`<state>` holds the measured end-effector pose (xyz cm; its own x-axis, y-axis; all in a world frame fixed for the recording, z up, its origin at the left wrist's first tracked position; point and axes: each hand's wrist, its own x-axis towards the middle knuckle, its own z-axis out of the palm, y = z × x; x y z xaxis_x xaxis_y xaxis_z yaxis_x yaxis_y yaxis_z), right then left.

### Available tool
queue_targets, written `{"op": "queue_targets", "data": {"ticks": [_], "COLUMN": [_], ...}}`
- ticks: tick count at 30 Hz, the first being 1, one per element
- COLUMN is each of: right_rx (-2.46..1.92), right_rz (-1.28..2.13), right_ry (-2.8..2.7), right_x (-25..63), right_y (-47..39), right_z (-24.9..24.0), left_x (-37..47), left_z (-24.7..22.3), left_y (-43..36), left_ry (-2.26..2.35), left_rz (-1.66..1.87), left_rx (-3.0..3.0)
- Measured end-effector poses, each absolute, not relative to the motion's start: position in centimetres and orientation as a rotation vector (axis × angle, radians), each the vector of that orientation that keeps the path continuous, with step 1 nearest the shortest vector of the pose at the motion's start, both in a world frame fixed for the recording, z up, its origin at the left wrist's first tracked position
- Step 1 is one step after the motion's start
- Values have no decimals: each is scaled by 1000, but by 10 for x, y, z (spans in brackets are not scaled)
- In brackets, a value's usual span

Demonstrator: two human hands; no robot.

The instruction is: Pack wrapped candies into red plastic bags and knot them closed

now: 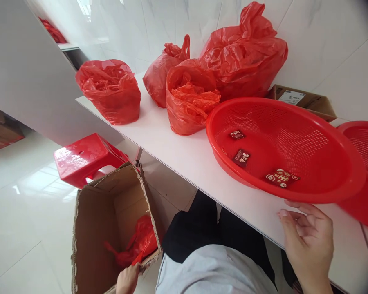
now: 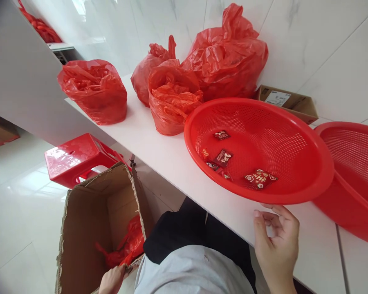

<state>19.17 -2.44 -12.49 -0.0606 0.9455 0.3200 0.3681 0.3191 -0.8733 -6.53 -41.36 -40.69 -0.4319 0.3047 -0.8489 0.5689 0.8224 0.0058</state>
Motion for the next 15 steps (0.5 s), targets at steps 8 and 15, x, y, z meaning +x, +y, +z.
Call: {"op": "queue_targets", "data": {"ticks": [8,15], "right_rx": [-1240,-1225], "right_rz": [727,712], "right_ry": [-1606,-1626], "right_x": [191,195], "right_y": [-24,-23], "right_z": [-126,-130], "left_x": [-87,-109], "left_z": [-416,-419], "left_y": [-314,-243], "left_ry": [2177,2246], "left_rz": [-256,-182], "left_rx": [759,809]}}
